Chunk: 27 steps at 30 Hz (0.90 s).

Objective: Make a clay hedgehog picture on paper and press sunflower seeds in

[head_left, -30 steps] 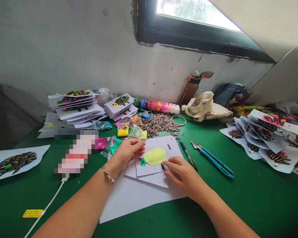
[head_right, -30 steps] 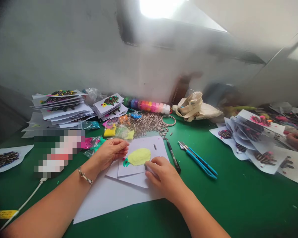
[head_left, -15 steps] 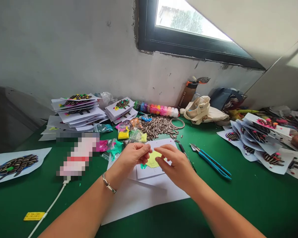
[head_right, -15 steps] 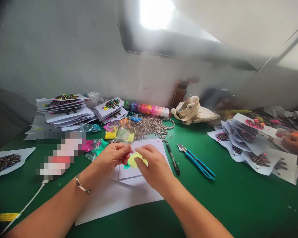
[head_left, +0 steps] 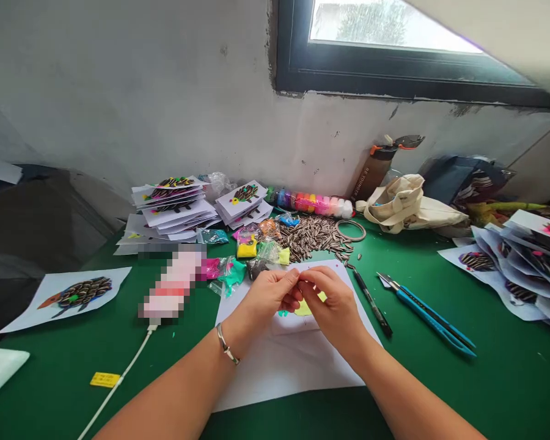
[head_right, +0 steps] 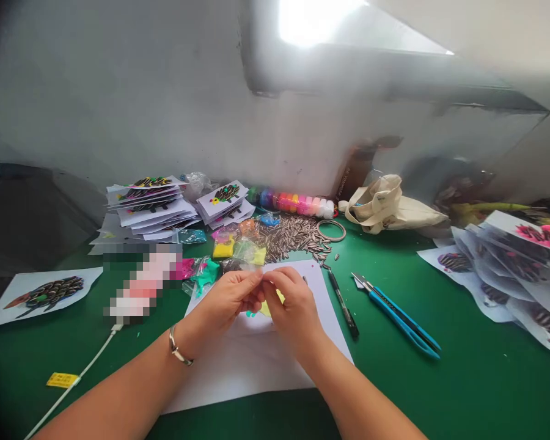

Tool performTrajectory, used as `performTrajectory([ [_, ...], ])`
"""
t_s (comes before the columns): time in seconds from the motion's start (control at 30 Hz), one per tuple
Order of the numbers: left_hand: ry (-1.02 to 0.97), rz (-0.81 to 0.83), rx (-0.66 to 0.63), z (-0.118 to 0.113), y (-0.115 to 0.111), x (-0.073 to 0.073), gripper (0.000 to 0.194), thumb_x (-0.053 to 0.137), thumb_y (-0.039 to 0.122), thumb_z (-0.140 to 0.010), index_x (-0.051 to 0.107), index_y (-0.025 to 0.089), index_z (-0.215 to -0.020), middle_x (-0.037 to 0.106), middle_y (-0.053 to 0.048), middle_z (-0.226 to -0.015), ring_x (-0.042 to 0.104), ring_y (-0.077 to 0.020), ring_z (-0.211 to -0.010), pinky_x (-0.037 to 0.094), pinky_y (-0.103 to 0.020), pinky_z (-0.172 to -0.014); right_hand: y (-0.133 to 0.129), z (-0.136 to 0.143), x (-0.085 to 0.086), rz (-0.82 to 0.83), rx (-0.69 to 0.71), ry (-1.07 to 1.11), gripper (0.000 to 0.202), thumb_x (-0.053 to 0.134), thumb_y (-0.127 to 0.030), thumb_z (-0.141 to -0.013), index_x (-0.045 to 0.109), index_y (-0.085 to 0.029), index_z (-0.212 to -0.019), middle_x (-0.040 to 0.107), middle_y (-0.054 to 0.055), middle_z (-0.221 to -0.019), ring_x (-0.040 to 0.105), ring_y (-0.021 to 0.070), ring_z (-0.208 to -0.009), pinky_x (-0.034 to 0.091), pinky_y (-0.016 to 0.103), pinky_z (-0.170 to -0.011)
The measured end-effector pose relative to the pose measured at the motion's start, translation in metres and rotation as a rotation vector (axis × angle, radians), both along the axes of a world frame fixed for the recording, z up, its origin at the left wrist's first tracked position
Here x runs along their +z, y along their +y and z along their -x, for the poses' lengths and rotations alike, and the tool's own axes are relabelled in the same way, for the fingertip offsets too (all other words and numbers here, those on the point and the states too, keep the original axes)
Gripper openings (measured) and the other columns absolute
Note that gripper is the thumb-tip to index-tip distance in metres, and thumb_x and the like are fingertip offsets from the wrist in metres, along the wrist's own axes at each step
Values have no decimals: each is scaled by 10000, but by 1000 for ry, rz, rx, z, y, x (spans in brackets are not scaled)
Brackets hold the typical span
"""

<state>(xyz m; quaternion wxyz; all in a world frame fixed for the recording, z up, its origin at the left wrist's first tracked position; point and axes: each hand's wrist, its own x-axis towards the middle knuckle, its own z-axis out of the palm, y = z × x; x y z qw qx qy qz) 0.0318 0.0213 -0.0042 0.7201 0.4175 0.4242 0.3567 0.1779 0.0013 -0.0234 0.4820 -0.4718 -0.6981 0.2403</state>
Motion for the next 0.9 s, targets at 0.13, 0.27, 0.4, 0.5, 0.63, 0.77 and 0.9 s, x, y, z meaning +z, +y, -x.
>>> performTrajectory([
  [0.13, 8, -10, -41, 1, -1, 0, 456, 704, 580, -701, 633, 132, -656, 564, 3, -598, 520, -84, -522, 391, -222, -541, -2, -3, 0, 34, 3, 54, 136, 538, -217, -898, 673, -222, -900, 625, 44, -872, 585, 158, -777, 491, 286, -687],
  [0.27, 22, -19, -64, 1, -3, 1, 426, 740, 548, -678, 641, 134, -671, 591, -8, -643, 541, -94, -553, 405, -239, -570, -3, -6, 0, 84, -4, 126, 113, 563, -237, -889, 673, -213, -880, 639, 36, -856, 590, 157, -769, 490, 276, -666],
  [0.4, 5, -24, -85, 1, -3, 2, 402, 743, 524, -690, 644, 135, -663, 582, -6, -631, 519, -91, -544, 381, -236, -550, -5, -7, -2, 117, -14, 124, 122, 561, -260, -895, 662, -211, -942, 652, 46, -901, 605, 167, -808, 507, 295, -700],
  [0.5, -16, 0, -91, 2, -3, 2, 384, 750, 505, -693, 643, 137, -669, 562, 5, -618, 505, -84, -544, 373, -227, -550, -8, -6, -2, 57, -62, 87, 182, 550, -244, -899, 627, -208, -1060, 639, 62, -975, 606, 168, -832, 514, 303, -709],
  [0.63, -78, 2, -106, 2, -2, 2, 392, 741, 514, -704, 657, 132, -685, 534, 13, -599, 480, -75, -548, 360, -213, -547, -11, -4, -2, -60, -42, -12, 176, 528, -199, -908, 640, -210, -1043, 620, 75, -1021, 596, 185, -924, 507, 342, -809],
  [0.77, -103, 47, -94, 2, -3, 0, 393, 753, 504, -698, 661, 123, -711, 541, 6, -631, 493, -73, -582, 376, -205, -579, -11, -5, -5, -69, -36, -49, 196, 513, -203, -920, 656, -216, -1054, 628, 77, -1027, 595, 194, -950, 509, 349, -827],
  [0.9, -130, 69, -89, 1, -4, -3, 373, 750, 480, -716, 671, 121, -778, 583, -15, -693, 549, -93, -644, 410, -222, -637, -12, -5, -6, -51, -26, -66, 224, 522, -232, -922, 653, -224, -1103, 624, 81, -1070, 589, 199, -988, 510, 345, -848],
])
